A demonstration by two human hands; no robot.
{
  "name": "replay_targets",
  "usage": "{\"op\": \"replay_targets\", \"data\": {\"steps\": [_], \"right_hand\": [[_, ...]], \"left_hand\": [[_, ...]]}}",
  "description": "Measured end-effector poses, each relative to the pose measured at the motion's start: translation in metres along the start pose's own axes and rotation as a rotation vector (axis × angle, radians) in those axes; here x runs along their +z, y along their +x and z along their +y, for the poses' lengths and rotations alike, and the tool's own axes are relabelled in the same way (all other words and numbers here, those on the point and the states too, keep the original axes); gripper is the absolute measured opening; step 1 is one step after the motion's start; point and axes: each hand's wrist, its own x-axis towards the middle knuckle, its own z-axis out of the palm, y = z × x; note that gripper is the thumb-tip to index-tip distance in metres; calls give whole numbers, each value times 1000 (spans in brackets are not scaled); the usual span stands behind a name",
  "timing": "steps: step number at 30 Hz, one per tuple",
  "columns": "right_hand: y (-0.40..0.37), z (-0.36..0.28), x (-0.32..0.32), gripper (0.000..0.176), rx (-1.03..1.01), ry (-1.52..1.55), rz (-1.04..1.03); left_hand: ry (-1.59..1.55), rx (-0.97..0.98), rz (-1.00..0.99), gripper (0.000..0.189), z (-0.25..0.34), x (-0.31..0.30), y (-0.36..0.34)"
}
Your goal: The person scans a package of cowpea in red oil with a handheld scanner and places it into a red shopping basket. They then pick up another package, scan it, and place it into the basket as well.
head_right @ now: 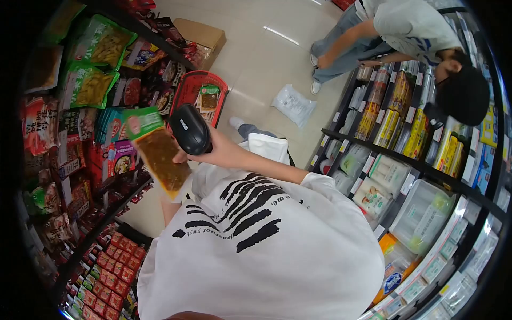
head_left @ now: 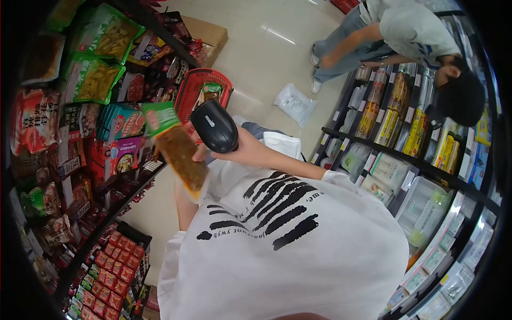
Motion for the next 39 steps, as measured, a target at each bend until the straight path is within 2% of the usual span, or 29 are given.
{"op": "replay_targets", "data": {"steps": [1,2,3,4,5,6,8,9,11,13,15,16,17,19,20,22,23,27,29,31,32,33,35,37,39], "right_hand": [[1,12,0,59,-7,-1,-1],[2,26,-2,71,-145,-293,25],[5,30,2,83,-282,-583,50],[3,32,6,83,-286,-583,48],[1,25,14,84,-57,-306,92],[-1,22,20,85,170,-27,133],[1,26,30,88,138,-56,144],[1,28,35,90,105,-87,155],[1,31,38,91,106,-152,152],[3,33,36,92,97,-228,130],[1,34,32,92,169,-241,165],[0,33,29,92,325,-171,166],[2,39,21,92,323,-191,121],[9,52,7,89,-89,-641,181],[11,46,9,89,-96,-650,123],[16,33,13,87,-35,-632,242],[22,34,8,85,-57,-673,238],[38,25,-3,80,-122,-846,126],[49,25,-11,75,-129,-946,41],[60,22,-12,72,-121,-969,-46],[63,23,-12,69,-90,-876,-79],[67,25,-13,67,-56,-784,-120],[76,26,-11,59,36,-706,-215],[84,21,-3,54,144,-667,-332],[87,15,10,50,155,-669,-391]], "left_hand": [[198,9,322,49,-8,15,-1],[394,21,645,47,-14,22,-2],[303,21,654,45,-20,15,-2],[264,-29,515,44,-21,-3,-11],[223,-79,377,42,-21,-21,-20],[223,-77,378,42,-23,-30,-23],[-71,-170,-186,45,-24,-39,-26],[-71,-168,-186,45,-22,-39,-30],[-2,-210,-158,46,-30,-28,-59],[75,-229,-138,47,-36,-17,-48],[153,-219,-113,48,-32,-11,-27],[192,-203,-96,48,-30,-6,-18],[227,-181,-73,49,-27,-3,-16],[286,-129,-11,50,-25,4,-20],[312,-98,24,50,-25,7,-24],[361,-30,97,51,-24,13,-31],[386,7,135,51,-23,15,-35],[493,128,301,53,-11,22,-50],[421,173,279,59,-16,9,-52],[280,340,335,63,-23,15,-55],[206,304,360,57,-24,12,-60],[201,369,392,57,-29,5,-61],[343,435,501,52,-46,-7,-67],[313,495,584,52,-57,-5,-80],[333,589,713,48,-70,-12,-90]]}}
